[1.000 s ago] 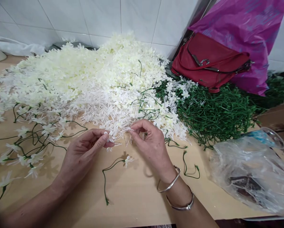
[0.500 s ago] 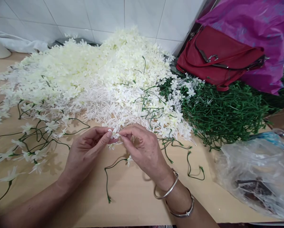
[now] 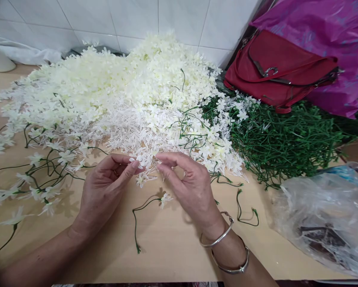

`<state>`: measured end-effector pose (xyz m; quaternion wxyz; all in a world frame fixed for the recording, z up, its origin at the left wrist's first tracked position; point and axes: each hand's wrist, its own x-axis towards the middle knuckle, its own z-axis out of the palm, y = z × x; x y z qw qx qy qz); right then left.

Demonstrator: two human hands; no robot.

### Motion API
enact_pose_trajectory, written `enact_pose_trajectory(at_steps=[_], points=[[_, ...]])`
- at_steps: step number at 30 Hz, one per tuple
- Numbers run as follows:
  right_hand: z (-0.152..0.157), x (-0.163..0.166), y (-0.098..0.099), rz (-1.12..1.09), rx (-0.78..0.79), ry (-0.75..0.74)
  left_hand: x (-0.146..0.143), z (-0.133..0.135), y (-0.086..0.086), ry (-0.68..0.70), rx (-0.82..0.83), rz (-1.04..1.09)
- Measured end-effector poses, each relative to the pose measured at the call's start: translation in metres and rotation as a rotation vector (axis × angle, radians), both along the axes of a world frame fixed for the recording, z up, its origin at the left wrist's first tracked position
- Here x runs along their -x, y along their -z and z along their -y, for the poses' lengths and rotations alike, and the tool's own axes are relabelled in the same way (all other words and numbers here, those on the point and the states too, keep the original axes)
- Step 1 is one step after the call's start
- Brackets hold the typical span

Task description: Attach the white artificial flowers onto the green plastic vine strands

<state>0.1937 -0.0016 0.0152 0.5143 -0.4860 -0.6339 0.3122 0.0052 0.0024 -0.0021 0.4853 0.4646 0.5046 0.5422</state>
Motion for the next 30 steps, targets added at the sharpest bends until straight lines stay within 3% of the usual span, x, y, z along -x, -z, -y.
enact_pose_trajectory(at_steps=[6,16,22,30], points=[[0.004,0.011,0.001,0.120,-0.156,-0.104,-0.002,0.004,0.001,0.037,-0.038,-0.093],[0.007,0.017,0.003,0.300,-0.205,0.068,-0.005,0.007,0.002,0.128,-0.003,-0.066],[0.007,0.023,0.006,0.387,-0.352,0.096,-0.007,0.008,0.003,0.134,-0.090,-0.105],[0.009,0.021,0.002,0.370,-0.314,0.121,-0.005,0.008,0.000,0.128,-0.089,-0.164]])
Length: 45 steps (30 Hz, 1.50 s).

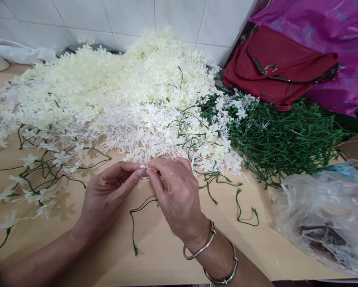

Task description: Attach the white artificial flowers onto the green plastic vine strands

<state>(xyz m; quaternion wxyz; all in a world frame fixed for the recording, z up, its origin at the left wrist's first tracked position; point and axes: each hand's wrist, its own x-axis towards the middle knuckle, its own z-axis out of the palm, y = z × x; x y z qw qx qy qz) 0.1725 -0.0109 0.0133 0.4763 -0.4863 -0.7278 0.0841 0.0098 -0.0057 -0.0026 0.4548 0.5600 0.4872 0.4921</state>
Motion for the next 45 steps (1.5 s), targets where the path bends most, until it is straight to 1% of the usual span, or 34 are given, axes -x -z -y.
enact_pose_trajectory(at_steps=[3,5,8,11,14,18,21,24,28,31,36,42,45], points=[[-0.0005,-0.0007,-0.0001,-0.010,-0.011,0.030,0.0005,0.0010,0.0006,0.026,-0.065,-0.020],[-0.0005,-0.0002,0.0008,-0.002,-0.012,0.000,0.0009,0.0005,0.0002,0.030,-0.069,0.013],[-0.0006,0.0018,0.0025,0.016,-0.019,-0.051,0.0015,-0.0011,-0.0004,0.027,-0.021,0.083],[-0.0015,0.0035,0.0025,-0.050,-0.014,-0.008,0.0011,-0.0021,-0.0006,0.032,0.006,0.069],[-0.0025,0.0030,0.0012,-0.126,0.026,0.018,-0.0008,-0.0028,-0.0030,0.039,0.019,0.062],[-0.0029,0.0002,0.0012,-0.217,0.093,-0.053,-0.0033,-0.0053,-0.0084,0.037,0.073,0.153],[-0.0032,-0.0014,0.0016,-0.203,0.087,-0.087,-0.0033,-0.0066,-0.0092,0.044,0.093,0.176],[-0.0037,-0.0017,0.0008,-0.179,0.085,-0.038,-0.0018,-0.0059,-0.0070,0.036,0.091,0.144],[-0.0055,-0.0018,-0.0006,-0.260,0.214,-0.015,0.0003,-0.0036,-0.0029,0.033,0.061,0.080],[-0.0072,-0.0021,-0.0006,-0.331,0.311,-0.022,0.0009,-0.0029,-0.0014,0.036,0.014,0.011],[-0.0085,-0.0032,-0.0001,-0.408,0.431,-0.065,0.0020,-0.0034,-0.0021,0.013,-0.151,-0.230],[-0.0089,-0.0041,0.0019,-0.454,0.488,-0.076,0.0034,-0.0022,-0.0020,0.027,-0.328,-0.436],[-0.0077,-0.0055,0.0034,-0.504,0.488,-0.095,0.0033,-0.0017,-0.0013,0.030,-0.420,-0.506]])
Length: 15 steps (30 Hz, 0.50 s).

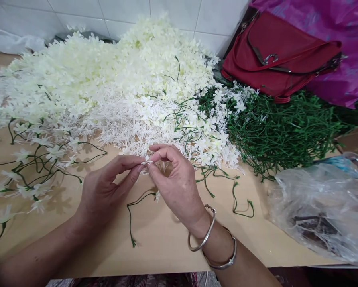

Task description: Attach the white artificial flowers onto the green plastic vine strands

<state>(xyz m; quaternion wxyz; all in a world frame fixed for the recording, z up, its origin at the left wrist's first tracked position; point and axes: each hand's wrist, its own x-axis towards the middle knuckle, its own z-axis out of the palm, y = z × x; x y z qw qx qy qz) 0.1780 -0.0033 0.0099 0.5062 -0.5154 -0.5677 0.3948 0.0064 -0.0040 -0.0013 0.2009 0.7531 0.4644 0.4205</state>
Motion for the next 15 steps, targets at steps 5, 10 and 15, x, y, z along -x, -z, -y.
enact_pose_trajectory(at_steps=[5,10,15], points=[[0.0023,-0.0048,-0.0007,0.095,-0.153,-0.046,0.0025,0.0007,0.0003,0.057,-0.134,-0.088],[0.0028,-0.0062,-0.0022,0.141,-0.295,-0.003,0.0045,0.0037,0.0017,0.080,-0.155,-0.078],[0.0015,-0.0069,0.0016,0.103,-0.289,0.002,0.0031,0.0055,0.0008,0.009,-0.053,0.073]])
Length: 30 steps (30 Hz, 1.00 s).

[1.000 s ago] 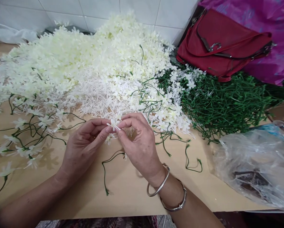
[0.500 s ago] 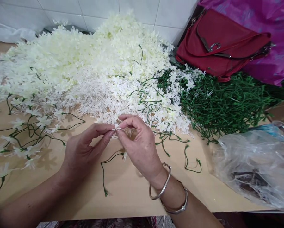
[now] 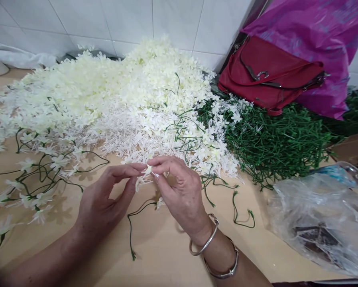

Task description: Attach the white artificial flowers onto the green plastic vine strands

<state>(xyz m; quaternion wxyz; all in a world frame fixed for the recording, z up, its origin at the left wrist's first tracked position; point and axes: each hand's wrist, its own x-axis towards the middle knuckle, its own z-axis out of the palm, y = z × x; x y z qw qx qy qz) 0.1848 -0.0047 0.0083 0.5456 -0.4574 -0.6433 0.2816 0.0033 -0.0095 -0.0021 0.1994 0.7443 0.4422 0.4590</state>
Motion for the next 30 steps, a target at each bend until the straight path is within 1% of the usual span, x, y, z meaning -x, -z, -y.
enact_pose_trajectory(at_steps=[1,2,3,4,6,7,8,9,10,11,13,15,17,18,20,21,23,24,25,27,29,30], points=[[-0.001,-0.001,0.001,-0.017,0.008,0.006,0.001,0.000,-0.003,0.000,0.000,0.031],[-0.001,-0.002,0.002,-0.032,0.012,0.011,0.004,-0.001,-0.006,0.038,0.006,0.047],[-0.002,-0.003,0.002,-0.048,0.011,0.015,0.007,-0.002,-0.011,0.115,0.021,0.048],[-0.004,-0.004,0.002,-0.062,0.011,0.017,0.011,-0.003,-0.017,0.244,0.061,0.036],[-0.006,-0.008,0.002,-0.092,0.010,0.030,0.020,-0.007,-0.028,0.591,0.222,-0.027],[-0.008,-0.011,0.001,-0.107,0.014,0.041,0.024,-0.008,-0.033,0.736,0.335,-0.072],[-0.009,-0.013,0.000,-0.123,0.020,0.060,0.028,-0.010,-0.036,0.835,0.435,-0.118],[-0.011,-0.015,-0.001,-0.136,0.032,0.079,0.032,-0.011,-0.037,0.894,0.514,-0.171],[-0.012,-0.017,-0.002,-0.150,0.044,0.101,0.034,-0.012,-0.036,0.924,0.570,-0.226],[-0.013,-0.019,-0.004,-0.162,0.054,0.121,0.036,-0.012,-0.033,0.932,0.592,-0.276],[-0.015,-0.022,-0.006,-0.173,0.065,0.145,0.036,-0.012,-0.023,0.930,0.567,-0.346],[-0.016,-0.023,-0.006,-0.177,0.075,0.146,0.034,-0.011,-0.011,0.932,0.516,-0.364],[-0.015,-0.023,-0.005,-0.186,0.094,0.135,0.031,-0.010,-0.004,0.931,0.484,-0.346],[-0.015,-0.022,-0.005,-0.193,0.107,0.130,0.030,-0.010,-0.004,0.929,0.480,-0.327],[-0.014,-0.021,-0.004,-0.197,0.140,0.120,0.025,-0.009,-0.007,0.941,0.489,-0.252],[-0.013,-0.021,-0.003,-0.192,0.163,0.113,0.023,-0.008,-0.011,0.964,0.510,-0.194],[-0.012,-0.020,-0.004,-0.171,0.206,0.095,0.018,-0.006,-0.019,0.993,0.606,-0.048],[-0.012,-0.019,-0.004,-0.162,0.222,0.088,0.015,-0.004,-0.022,0.967,0.677,0.030],[-0.012,-0.019,-0.004,-0.159,0.236,0.079,0.012,-0.003,-0.023,0.909,0.749,0.109],[-0.013,-0.020,-0.004,-0.173,0.272,0.050,0.008,-0.002,-0.021,0.717,0.853,0.256],[-0.014,-0.022,-0.003,-0.209,0.335,0.009,0.005,-0.003,-0.016,0.511,0.879,0.382],[-0.015,-0.023,-0.002,-0.236,0.378,-0.015,0.004,-0.004,-0.013,0.432,0.880,0.428]])
